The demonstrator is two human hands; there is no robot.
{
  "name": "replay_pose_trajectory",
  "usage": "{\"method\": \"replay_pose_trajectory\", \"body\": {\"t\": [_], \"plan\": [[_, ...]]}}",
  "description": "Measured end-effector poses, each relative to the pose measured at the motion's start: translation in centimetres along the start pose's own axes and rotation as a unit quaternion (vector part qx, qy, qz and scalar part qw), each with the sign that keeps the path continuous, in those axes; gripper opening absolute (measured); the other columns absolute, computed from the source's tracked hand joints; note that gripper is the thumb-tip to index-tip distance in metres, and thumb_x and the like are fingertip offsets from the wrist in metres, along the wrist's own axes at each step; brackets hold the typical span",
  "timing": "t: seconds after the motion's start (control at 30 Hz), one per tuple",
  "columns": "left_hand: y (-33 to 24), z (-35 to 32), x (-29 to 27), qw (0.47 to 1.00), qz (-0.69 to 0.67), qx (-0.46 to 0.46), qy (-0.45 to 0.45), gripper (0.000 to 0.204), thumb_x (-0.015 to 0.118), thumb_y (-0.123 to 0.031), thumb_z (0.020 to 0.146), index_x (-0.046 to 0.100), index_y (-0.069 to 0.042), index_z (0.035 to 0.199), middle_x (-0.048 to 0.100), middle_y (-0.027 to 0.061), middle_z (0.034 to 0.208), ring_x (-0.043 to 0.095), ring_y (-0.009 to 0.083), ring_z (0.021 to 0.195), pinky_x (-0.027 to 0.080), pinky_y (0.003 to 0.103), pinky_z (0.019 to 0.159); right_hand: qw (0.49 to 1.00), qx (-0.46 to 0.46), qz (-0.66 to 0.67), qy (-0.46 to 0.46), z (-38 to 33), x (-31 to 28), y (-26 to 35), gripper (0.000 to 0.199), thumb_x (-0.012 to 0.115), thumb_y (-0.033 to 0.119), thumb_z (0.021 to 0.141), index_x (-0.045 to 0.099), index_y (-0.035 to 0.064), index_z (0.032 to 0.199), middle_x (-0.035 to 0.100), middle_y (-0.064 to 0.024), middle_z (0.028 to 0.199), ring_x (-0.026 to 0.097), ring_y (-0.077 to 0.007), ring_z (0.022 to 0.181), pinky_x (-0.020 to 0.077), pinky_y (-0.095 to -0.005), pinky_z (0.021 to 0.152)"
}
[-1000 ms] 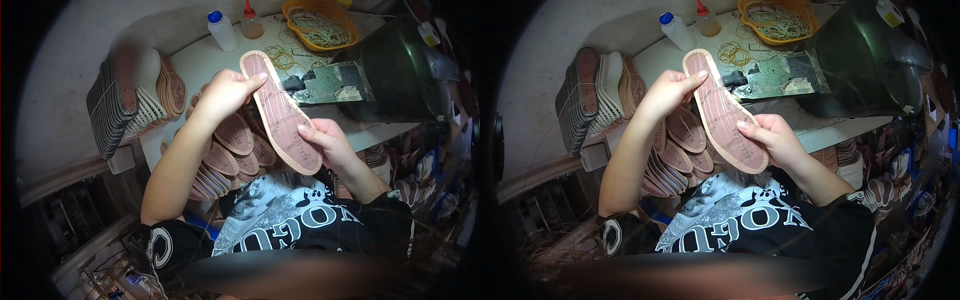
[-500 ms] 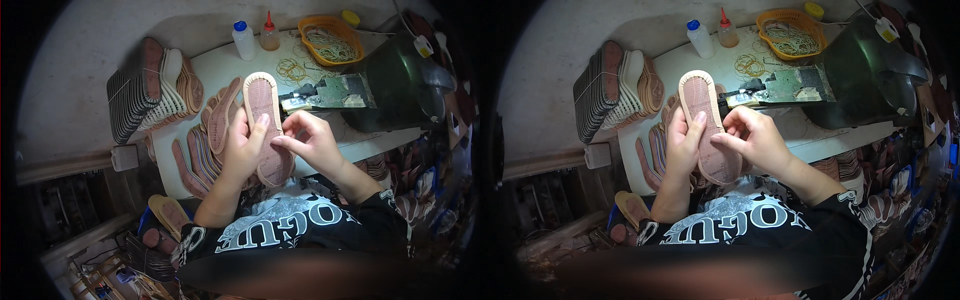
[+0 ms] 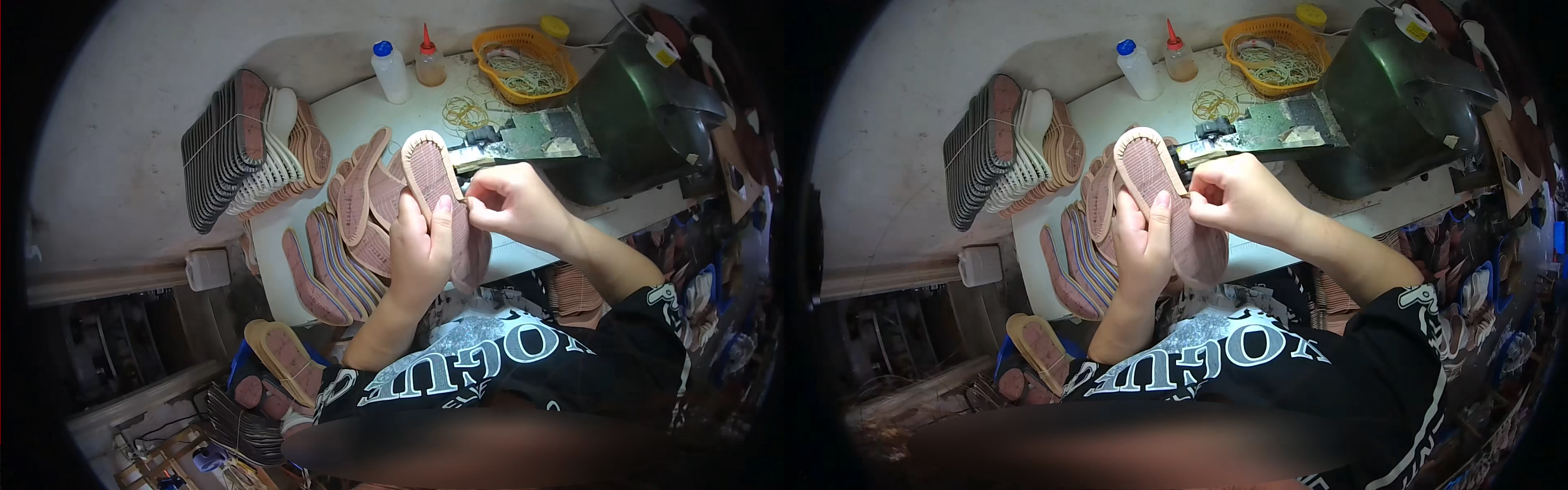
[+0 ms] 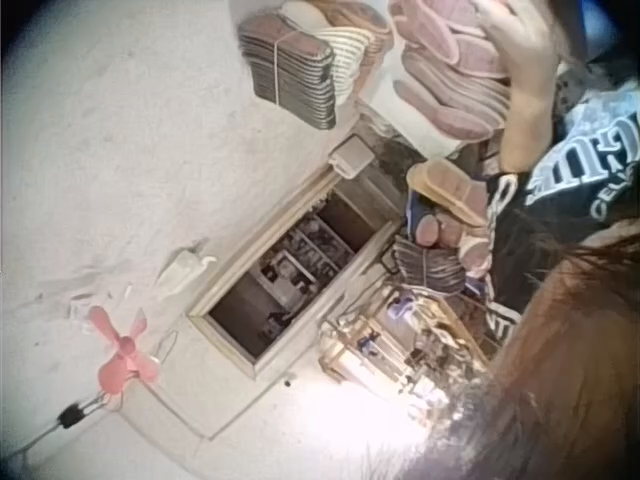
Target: The recorder is applying glue to the edges of pink shoe insoles and stacking them.
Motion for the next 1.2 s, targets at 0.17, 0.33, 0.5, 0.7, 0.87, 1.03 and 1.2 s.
{"method": "replay_pose_trajectory", "body": {"t": [0.17, 0.33, 0.5, 0.7, 0.87, 1.03, 1.2], "plan": [[0.4, -0.7, 0.4, 0.992, -0.109, -0.056, 0.037, 0.025, 0.049, -0.011, 0.097, 0.044, 0.004, 0.117, 0.057, 0.009, 0.106, 0.054, 0.0113, 0.095, 0.044, 0.026, 0.086, 0.994, 0.028, 0.096, 0.044, -1.3, 0.7, -1.2, 0.017, 0.071, 0.014, 0.084, 0.061, 0.0, 0.086, 0.059, 0.0007, 0.076, 0.053, -0.0041, 0.071, 0.0435, -0.0205, 0.063], [-0.2, -0.8, 0.3, 0.999, -0.026, 0.026, -0.015, 0.021, 0.054, -0.013, 0.093, 0.05, 0.005, 0.101, 0.062, 0.0151, 0.075, 0.062, 0.0218, 0.065, 0.047, 0.034, 0.059, 0.973, 0.072, 0.218, 0.028, -1.5, 0.8, -2.4, 0.011, 0.065, 0.008, 0.088, 0.064, -0.0021, 0.086, 0.062, -0.0006, 0.079, 0.056, -0.0054, 0.074, 0.047, -0.0224, 0.066], [-0.8, -0.6, 0.8, 0.998, 0.017, 0.055, -0.006, 0.021, 0.056, -0.014, 0.093, 0.051, 0.005, 0.1, 0.062, 0.0153, 0.074, 0.063, 0.0222, 0.063, 0.047, 0.034, 0.057, 0.983, 0.089, 0.159, 0.014, -1.9, 0.3, -1.7, 0.01, 0.065, 0.006, 0.085, 0.064, -0.0037, 0.085, 0.064, -0.003, 0.076, 0.059, -0.0069, 0.07, 0.049, -0.0231, 0.065], [0.4, -0.6, 1.1, 0.999, -0.024, 0.022, -0.008, 0.017, 0.057, -0.011, 0.093, 0.052, 0.004, 0.095, 0.061, 0.0139, 0.07, 0.061, 0.02, 0.059, 0.046, 0.032, 0.053, 0.991, -0.001, -0.105, -0.081, -2.7, -0.4, 0.4, 0.012, 0.066, 0.006, 0.077, 0.064, -0.0033, 0.084, 0.064, -0.0138, 0.072, 0.067, -0.0192, 0.063, 0.0529, -0.0288, 0.059], [-0.4, -0.9, 1.0, 0.999, -0.025, 0.041, 0.006, 0.017, 0.058, -0.011, 0.093, 0.05, 0.004, 0.09, 0.059, 0.0112, 0.069, 0.057, 0.0149, 0.058, 0.044, 0.031, 0.052, 0.986, -0.009, -0.13, -0.1, -3.8, -1.1, 1.5, 0.009, 0.065, 0.007, 0.076, 0.062, -0.0009, 0.079, 0.062, -0.0134, 0.07, 0.064, -0.0251, 0.062, 0.0522, -0.0328, 0.058], [-1.1, -0.3, -0.4, 0.987, -0.145, -0.002, -0.071, 0.029, 0.048, -0.005, 0.096, 0.041, 0.004, 0.122, 0.057, 0.0127, 0.109, 0.058, 0.0138, 0.094, 0.048, 0.028, 0.085, 0.982, 0.064, -0.024, -0.174, -5.5, -3.2, 1.1, 0.004, 0.061, 0.003, 0.078, 0.061, -0.0001, 0.081, 0.061, -0.0075, 0.071, 0.06, -0.0158, 0.059, 0.0486, -0.0291, 0.057], [0.1, 2.1, 0.0, 0.961, -0.27, -0.041, -0.04, 0.032, 0.05, -0.004, 0.095, 0.037, 0.001, 0.124, 0.056, 0.0113, 0.112, 0.056, 0.0117, 0.093, 0.046, 0.027, 0.085, 0.943, 0.089, 0.32, 0.021, -6.7, 1.5, -2.1, 0.038, 0.063, 0.018, 0.091, 0.05, -0.0014, 0.121, 0.061, -0.0059, 0.107, 0.056, -0.0107, 0.101, 0.0455, -0.0282, 0.09]]}}
Point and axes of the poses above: each hand's wrist, its own z-axis towards the middle knuckle, its own x-axis out of the palm, y = z × x, the point moved 4 cm from there along z, towards the middle knuckle
